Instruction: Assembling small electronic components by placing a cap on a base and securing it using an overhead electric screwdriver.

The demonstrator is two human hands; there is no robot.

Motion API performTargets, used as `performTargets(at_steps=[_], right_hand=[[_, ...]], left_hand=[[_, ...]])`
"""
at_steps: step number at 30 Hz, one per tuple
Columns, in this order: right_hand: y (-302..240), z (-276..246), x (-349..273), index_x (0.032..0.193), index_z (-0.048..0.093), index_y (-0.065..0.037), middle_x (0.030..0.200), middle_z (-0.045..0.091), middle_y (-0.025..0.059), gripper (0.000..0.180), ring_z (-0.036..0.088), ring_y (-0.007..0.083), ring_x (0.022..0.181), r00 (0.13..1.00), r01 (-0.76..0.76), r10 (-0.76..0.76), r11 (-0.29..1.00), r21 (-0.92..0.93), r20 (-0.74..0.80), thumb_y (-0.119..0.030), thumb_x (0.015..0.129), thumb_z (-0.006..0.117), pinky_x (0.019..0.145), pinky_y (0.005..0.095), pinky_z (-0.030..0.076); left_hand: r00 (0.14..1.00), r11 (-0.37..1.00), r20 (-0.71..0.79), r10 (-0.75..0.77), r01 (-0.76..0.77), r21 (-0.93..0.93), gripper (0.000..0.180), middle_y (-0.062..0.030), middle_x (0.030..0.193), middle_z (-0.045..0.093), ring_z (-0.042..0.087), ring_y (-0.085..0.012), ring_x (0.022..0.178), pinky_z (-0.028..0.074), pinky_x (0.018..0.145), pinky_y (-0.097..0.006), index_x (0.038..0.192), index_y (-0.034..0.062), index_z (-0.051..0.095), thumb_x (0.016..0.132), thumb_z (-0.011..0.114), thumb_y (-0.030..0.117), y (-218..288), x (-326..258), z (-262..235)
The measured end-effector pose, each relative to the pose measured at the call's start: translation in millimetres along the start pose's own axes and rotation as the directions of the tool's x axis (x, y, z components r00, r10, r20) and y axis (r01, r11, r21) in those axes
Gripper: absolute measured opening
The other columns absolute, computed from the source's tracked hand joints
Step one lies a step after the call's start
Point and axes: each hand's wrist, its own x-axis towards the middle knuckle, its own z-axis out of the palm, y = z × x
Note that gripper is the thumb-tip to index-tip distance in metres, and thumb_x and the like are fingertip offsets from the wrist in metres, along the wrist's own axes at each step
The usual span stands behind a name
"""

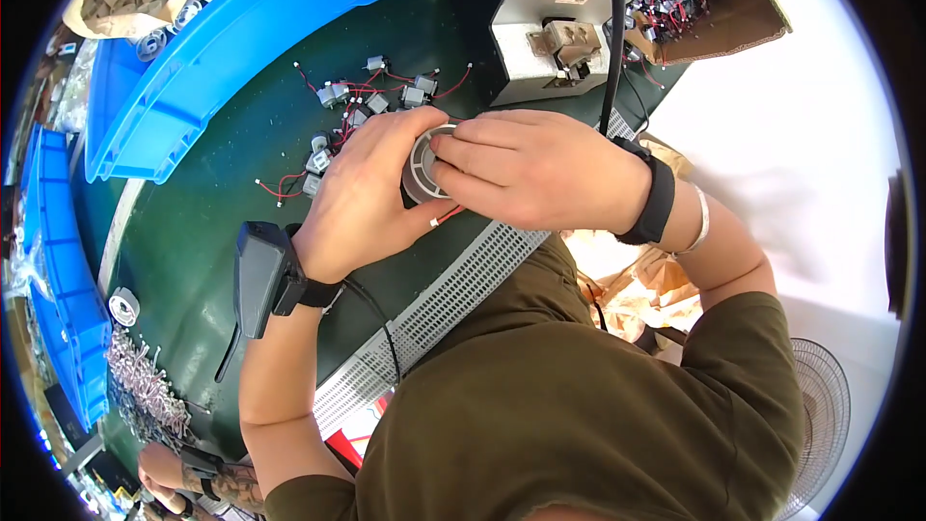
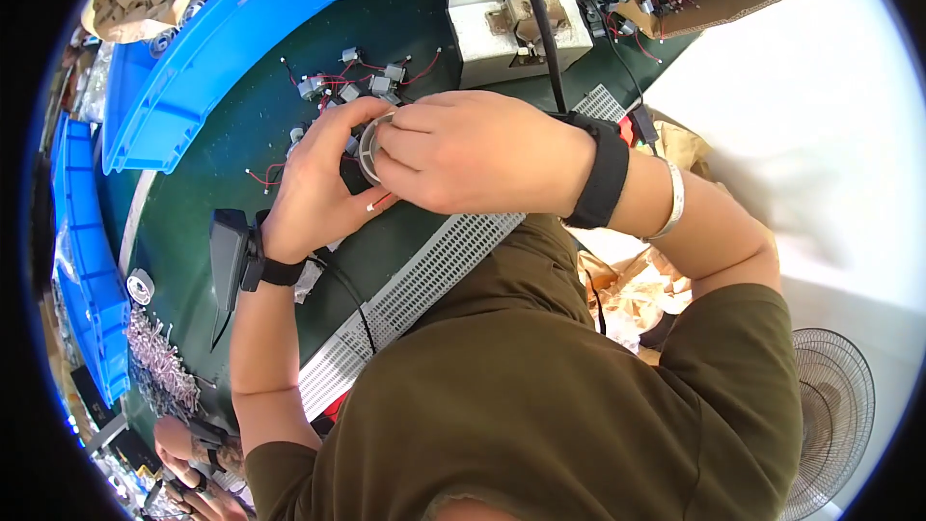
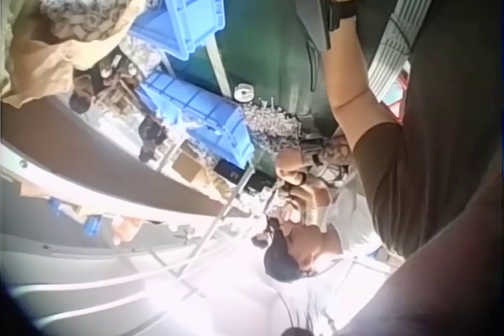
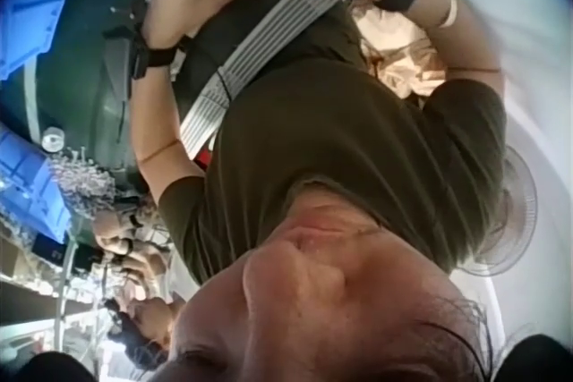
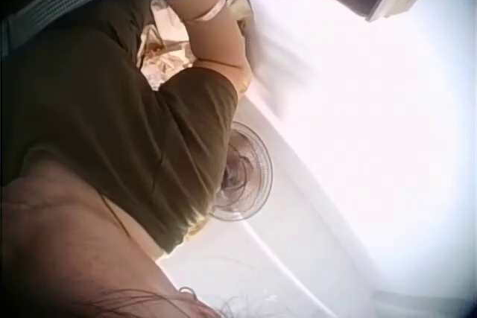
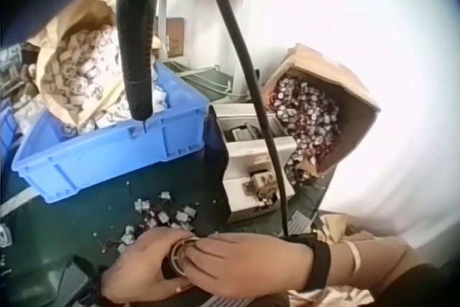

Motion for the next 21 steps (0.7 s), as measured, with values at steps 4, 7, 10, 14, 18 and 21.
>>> performTargets(at_steps=[4, 7, 10, 14, 18, 21], right_hand=[[-0.2, 3.7, -3.7, 0.099, 0.058, 0.0, 0.105, 0.06, 0.0121, 0.03, 0.059, 0.0248, 0.095, 0.997, 0.066, -0.07, 0.987, -0.143, -0.026, -0.011, 0.071, 0.06, 0.081, 0.0336, 0.051], [3.2, -15.7, 2.1, 0.101, 0.059, -0.001, 0.108, 0.06, 0.0135, 0.028, 0.06, 0.0265, 0.096, 0.998, 0.004, -0.007, 0.999, 0.033, 0.067, -0.008, 0.074, 0.059, 0.083, 0.0347, 0.05], [9.0, -39.8, 18.9, 0.106, 0.057, 0.0, 0.113, 0.06, 0.0132, 0.026, 0.06, 0.0225, 0.102, 0.876, -0.324, 0.44, 0.841, 0.432, -0.198, 0.007, 0.081, 0.058, 0.086, 0.0292, 0.047], [28.1, -30.5, 113.6, 0.109, 0.054, -0.002, 0.096, 0.059, 0.0097, 0.032, 0.057, 0.0239, 0.086, 0.502, 0.097, 0.618, 0.655, 0.749, -0.605, -0.005, 0.079, 0.063, 0.076, 0.031, 0.047], [55.8, -72.2, 151.1, 0.1, 0.053, -0.001, 0.078, 0.059, 0.0014, 0.032, 0.053, 0.0086, 0.068, 0.737, 0.193, 0.491, 0.506, 0.841, -0.465, -0.02, 0.082, 0.071, 0.059, 0.022, 0.043], [60.0, -81.9, 148.2, 0.094, 0.056, -0.004, 0.073, 0.057, 0.0016, 0.023, 0.052, 0.0089, 0.061, 0.824, 0.442, 0.323, 0.147, 0.885, -0.465, -0.015, 0.08, 0.07, 0.056, 0.0224, 0.042]], left_hand=[[0.999, 1.0, -0.017, 0.028, -0.028, -0.009, 0.062, -0.0132, 0.107, 0.059, 0.056, -0.0342, 0.1, 0.046, 0.084, -0.04, 0.114, 0.0061, 0.051, 0.06, 0.081, 0.014, -4.5, 0.0, -1.0], [0.999, 0.999, 0.0, 0.039, -0.039, -0.019, 0.066, -0.0143, 0.109, 0.059, 0.056, -0.034, 0.101, 0.046, 0.085, -0.04, 0.115, 0.0048, 0.051, 0.059, 0.082, 0.018, -3.5, 0.3, -5.4], [0.987, 0.994, -0.13, 0.093, -0.084, 0.068, 0.068, -0.0157, 0.112, 0.057, 0.055, -0.0348, 0.102, 0.046, 0.087, -0.04, 0.116, 0.0028, 0.052, 0.059, 0.083, 0.021, 1.5, -11.8, -5.0], [0.946, 0.931, -0.174, 0.273, -0.214, 0.295, 0.048, -0.0167, 0.114, 0.056, 0.059, -0.0311, 0.092, 0.051, 0.076, -0.038, 0.106, 0.0027, 0.061, 0.064, 0.08, 0.017, -1.8, -25.2, 15.0], [0.946, 0.954, -0.195, 0.258, -0.217, 0.209, 0.037, -0.017, 0.114, 0.057, 0.061, -0.0307, 0.086, 0.052, 0.071, -0.037, 0.098, 0.0045, 0.066, 0.064, 0.079, 0.012, 1.2, -17.6, 23.9], [0.946, 0.956, -0.226, 0.231, -0.178, 0.232, 0.037, -0.0177, 0.115, 0.058, 0.062, -0.0305, 0.087, 0.052, 0.073, -0.036, 0.098, 0.0062, 0.067, 0.063, 0.079, 0.011, -0.8, -23.0, 26.0]])
